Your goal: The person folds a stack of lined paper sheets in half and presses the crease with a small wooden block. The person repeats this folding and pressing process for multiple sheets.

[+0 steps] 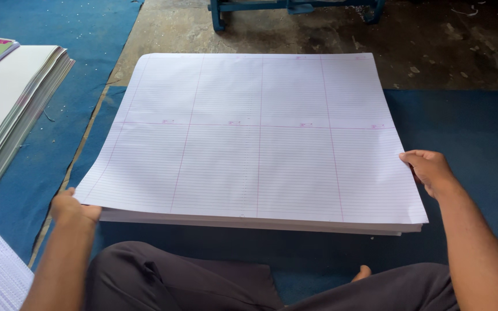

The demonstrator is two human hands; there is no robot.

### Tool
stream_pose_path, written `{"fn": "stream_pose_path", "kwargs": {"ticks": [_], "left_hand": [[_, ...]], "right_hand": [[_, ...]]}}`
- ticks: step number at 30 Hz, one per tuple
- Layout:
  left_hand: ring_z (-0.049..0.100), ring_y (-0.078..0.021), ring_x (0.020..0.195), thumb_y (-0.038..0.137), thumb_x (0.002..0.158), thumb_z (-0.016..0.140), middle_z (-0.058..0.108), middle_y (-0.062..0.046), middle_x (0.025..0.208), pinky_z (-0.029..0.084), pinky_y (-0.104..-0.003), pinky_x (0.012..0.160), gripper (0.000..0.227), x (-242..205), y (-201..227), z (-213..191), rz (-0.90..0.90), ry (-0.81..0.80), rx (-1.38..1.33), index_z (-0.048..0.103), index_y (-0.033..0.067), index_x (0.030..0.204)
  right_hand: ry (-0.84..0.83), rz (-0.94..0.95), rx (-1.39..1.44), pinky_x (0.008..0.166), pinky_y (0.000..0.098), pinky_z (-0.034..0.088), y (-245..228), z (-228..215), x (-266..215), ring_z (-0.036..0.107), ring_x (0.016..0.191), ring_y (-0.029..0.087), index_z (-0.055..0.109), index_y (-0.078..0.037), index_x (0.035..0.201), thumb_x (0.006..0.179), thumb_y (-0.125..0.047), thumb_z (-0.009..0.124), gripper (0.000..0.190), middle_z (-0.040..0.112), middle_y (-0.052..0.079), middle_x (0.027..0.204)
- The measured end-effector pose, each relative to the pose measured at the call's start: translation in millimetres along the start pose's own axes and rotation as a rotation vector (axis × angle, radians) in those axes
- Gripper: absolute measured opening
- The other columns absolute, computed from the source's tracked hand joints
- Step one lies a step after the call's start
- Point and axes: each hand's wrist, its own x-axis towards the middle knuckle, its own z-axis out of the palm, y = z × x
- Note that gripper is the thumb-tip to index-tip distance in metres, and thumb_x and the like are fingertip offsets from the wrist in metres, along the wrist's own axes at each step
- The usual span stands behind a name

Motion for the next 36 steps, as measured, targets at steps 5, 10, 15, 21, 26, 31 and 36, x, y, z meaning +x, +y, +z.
{"fn": "stream_pose_path", "kwargs": {"ticks": [5,10,15,21,26,31,36], "left_hand": [[0.06,-0.0346,0.124,0.019,0.104,0.041,0.053,-0.025,0.131,0.051,-0.054,0.108,0.039,9.4,28.3,0.4,0.025,0.016,0.386,0.045,-0.0084,0.132],[0.067,-0.0307,0.094,0.026,0.102,0.058,0.063,-0.017,0.098,0.058,-0.048,0.085,0.036,9.7,37.2,6.0,0.151,-0.044,1.065,0.06,-0.0067,0.117],[0.065,-0.0554,0.096,0.03,0.101,0.069,0.07,-0.032,0.088,0.047,-0.069,0.078,0.047,17.0,41.7,26.3,0.277,-0.093,1.471,0.074,-0.0156,0.108],[0.068,-0.031,0.075,0.028,0.096,0.069,0.071,-0.024,0.093,0.053,-0.042,0.066,0.04,19.0,39.0,52.7,0.301,-0.143,1.475,0.07,-0.0055,0.117],[0.068,-0.0326,0.09,0.027,0.097,0.07,0.072,-0.024,0.106,0.053,-0.044,0.079,0.032,26.4,31.1,58.4,0.389,-0.109,1.491,0.076,-0.001,0.111],[0.07,-0.0309,0.095,0.023,0.096,0.07,0.073,-0.019,0.11,0.056,-0.045,0.086,0.022,28.9,22.9,55.1,0.471,-0.044,1.529,0.078,0.0056,0.107],[0.071,-0.0303,0.09,0.026,0.097,0.073,0.073,-0.019,0.108,0.057,-0.042,0.083,0.023,18.5,18.9,57.7,0.472,0.023,1.515,0.078,0.005,0.105]], "right_hand": [[0.01,0.005,-0.039,0.078,0.0296,0.052,-7.1,1.2,-7.0,0.068,0.077,0.022,0.073,0.001,0.11,0.099,-0.025,0.065,0.029,0.074,0.019,0.088],[0.048,0.001,-0.037,0.076,0.0308,0.053,-11.9,4.8,-8.1,0.068,0.078,0.021,0.071,-0.001,0.114,0.1,-0.026,0.064,0.03,0.074,0.017,0.09],[0.055,0.008,-0.005,0.069,0.0296,0.053,-11.8,4.4,1.1,0.066,0.076,0.019,0.071,0.0,0.114,0.1,-0.024,0.064,0.029,0.072,0.015,0.088],[0.065,-0.022,0.01,0.064,0.0275,0.054,-10.8,2.2,12.1,0.063,0.069,0.015,0.071,0.001,0.114,0.101,-0.021,0.065,0.026,0.07,0.015,0.085],[0.111,-0.023,-0.104,0.068,0.0269,0.056,-24.6,6.3,5.2,0.067,0.071,0.018,0.074,0.0,0.111,0.1,-0.019,0.065,0.024,0.074,0.015,0.087],[0.157,-0.052,-0.291,0.069,0.0289,0.056,-32.6,9.1,-4.6,0.07,0.074,0.021,0.074,-0.002,0.113,0.1,-0.021,0.067,0.023,0.074,0.018,0.091],[0.135,0.006,-0.164,0.068,0.0293,0.057,-34.9,6.8,-1.3,0.07,0.072,0.021,0.074,0.0,0.103,0.097,-0.02,0.07,0.021,0.075,0.019,0.086]]}}
